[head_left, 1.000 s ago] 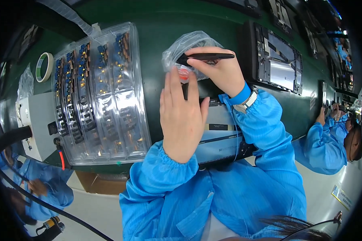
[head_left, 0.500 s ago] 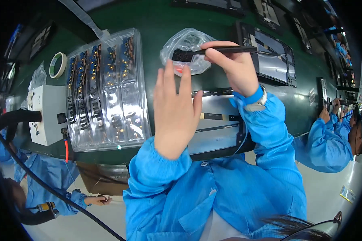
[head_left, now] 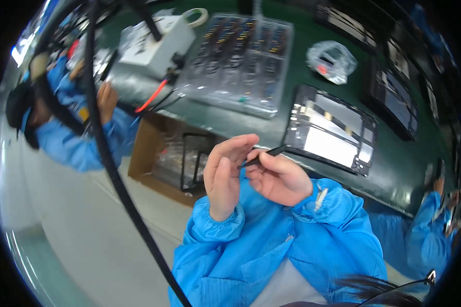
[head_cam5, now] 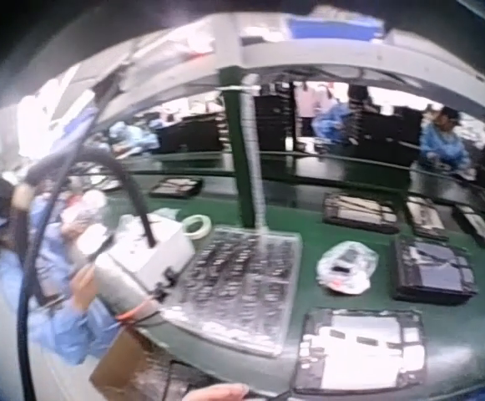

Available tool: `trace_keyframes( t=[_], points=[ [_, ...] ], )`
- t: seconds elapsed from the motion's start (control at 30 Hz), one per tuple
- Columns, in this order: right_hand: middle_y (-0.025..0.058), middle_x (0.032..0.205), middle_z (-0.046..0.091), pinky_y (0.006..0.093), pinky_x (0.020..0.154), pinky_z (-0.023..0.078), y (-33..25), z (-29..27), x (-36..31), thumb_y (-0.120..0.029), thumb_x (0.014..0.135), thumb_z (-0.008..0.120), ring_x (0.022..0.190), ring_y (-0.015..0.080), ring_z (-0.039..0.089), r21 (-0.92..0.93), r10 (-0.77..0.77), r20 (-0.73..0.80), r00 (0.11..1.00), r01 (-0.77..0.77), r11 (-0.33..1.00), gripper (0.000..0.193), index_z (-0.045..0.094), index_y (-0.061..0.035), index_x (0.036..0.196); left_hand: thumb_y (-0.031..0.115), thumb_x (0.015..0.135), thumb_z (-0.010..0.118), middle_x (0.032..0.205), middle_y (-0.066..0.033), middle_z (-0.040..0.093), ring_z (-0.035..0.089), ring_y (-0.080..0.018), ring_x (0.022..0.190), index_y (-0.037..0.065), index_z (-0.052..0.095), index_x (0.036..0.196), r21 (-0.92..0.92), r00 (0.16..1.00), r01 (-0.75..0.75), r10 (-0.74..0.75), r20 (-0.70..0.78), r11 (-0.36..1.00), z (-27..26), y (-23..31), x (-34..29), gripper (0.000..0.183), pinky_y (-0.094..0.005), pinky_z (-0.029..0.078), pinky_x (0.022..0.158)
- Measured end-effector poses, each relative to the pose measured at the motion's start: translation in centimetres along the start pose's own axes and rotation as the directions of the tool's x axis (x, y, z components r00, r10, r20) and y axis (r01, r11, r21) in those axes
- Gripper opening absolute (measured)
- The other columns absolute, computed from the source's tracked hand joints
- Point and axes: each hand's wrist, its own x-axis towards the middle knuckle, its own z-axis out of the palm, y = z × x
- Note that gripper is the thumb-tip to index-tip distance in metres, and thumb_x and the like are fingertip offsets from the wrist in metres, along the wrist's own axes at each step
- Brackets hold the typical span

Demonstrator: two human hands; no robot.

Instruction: The person assembles electronic tablet components by hand, connecting a ribbon cable and a circuit board to a tablet chassis, then installing an internal battery. The person uses tweezers for precision and wears an anti-static wrist strap.

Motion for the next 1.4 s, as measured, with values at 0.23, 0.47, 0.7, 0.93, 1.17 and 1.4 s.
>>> trace_keyframes(
  t=[0.23, 0.47, 0.7, 0.93, 1.17, 1.4],
  points=[
    [0.0033, 0.092, 0.058, 0.0238, 0.078, 0.048, 8.4, -2.0, 12.4, -0.017, 0.087, 0.055, 0.084, 0.0115, 0.056, 0.067, 0.191, -0.100, 0.977, -0.184, 0.981, 0.019, 0.055, -0.0047, 0.101, 0.025, 0.091, 0.023, 0.122, -0.0188, 0.047, 0.044, -0.0291, 0.115, -0.004, 0.044, 0.118, -0.047, 0.795, -0.213, 0.145, -0.590, 0.976, -8.9, 2.1, -0.1, 0.045, -0.0386, 0.034, 0.099],
    [0.0029, 0.074, 0.061, 0.0230, 0.063, 0.049, 14.0, 0.4, 24.0, -0.012, 0.079, 0.062, 0.067, 0.0130, 0.058, -0.192, 0.014, -0.121, 0.993, -0.037, 0.981, 0.012, 0.063, -0.0036, 0.088, 0.022, 0.088, 0.021, 0.122, -0.0166, 0.048, 0.045, -0.0277, 0.114, -0.004, 0.039, 0.121, -0.189, 0.626, -0.408, 0.123, -0.770, 0.893, -20.7, 6.7, 2.8, 0.046, -0.0393, 0.034, 0.100],
    [0.0060, 0.074, 0.063, 0.0295, 0.061, 0.050, 12.8, 2.3, 23.4, -0.012, 0.075, 0.064, 0.068, 0.0156, 0.061, -0.564, -0.360, 0.065, 0.931, 0.331, 0.756, 0.014, 0.063, -0.0021, 0.085, 0.019, 0.089, 0.025, 0.121, -0.0160, 0.049, 0.045, -0.0251, 0.116, -0.001, 0.046, 0.116, -0.289, 0.921, -0.281, 0.173, -0.350, 0.915, -23.2, 4.7, 2.4, 0.040, -0.0380, 0.032, 0.101],
    [0.0099, 0.103, 0.056, 0.0310, 0.081, 0.047, 2.0, 1.8, 3.8, -0.011, 0.084, 0.058, 0.097, 0.0175, 0.054, 0.045, -0.205, -0.012, 0.979, 0.205, 0.978, 0.020, 0.056, 0.0007, 0.100, 0.021, 0.093, 0.028, 0.127, -0.0178, 0.044, 0.045, -0.0281, 0.115, -0.003, 0.041, 0.122, -0.556, 0.955, -0.296, 0.220, -0.201, 0.777, -5.5, 0.5, 2.0, 0.040, -0.0374, 0.041, 0.094],
    [0.0091, 0.092, 0.063, 0.0277, 0.074, 0.048, -14.5, -0.6, -11.3, -0.007, 0.079, 0.061, 0.083, 0.0158, 0.060, -0.984, -0.889, 0.119, 0.441, 0.170, -0.047, 0.018, 0.062, -0.0011, 0.095, 0.003, 0.077, 0.054, 0.109, -0.0176, 0.055, 0.052, -0.0327, 0.102, -0.001, 0.053, 0.110, 0.642, 0.728, -0.462, -0.151, 0.668, 0.612, 8.6, -5.4, 9.1, 0.034, -0.0350, 0.041, 0.087],
    [0.0066, 0.090, 0.062, 0.0229, 0.072, 0.047, -20.1, -5.8, -10.2, -0.004, 0.078, 0.062, 0.080, 0.0114, 0.057, -0.988, -0.831, -0.081, 0.550, -0.152, -0.004, 0.017, 0.063, 0.0006, 0.094, 0.006, 0.075, 0.058, 0.098, -0.0145, 0.056, 0.052, -0.0332, 0.090, 0.001, 0.054, 0.101, 0.687, 0.740, -0.574, -0.078, 0.669, 0.445, 11.0, -13.5, 14.1, 0.027, -0.0388, 0.043, 0.079]
  ],
)
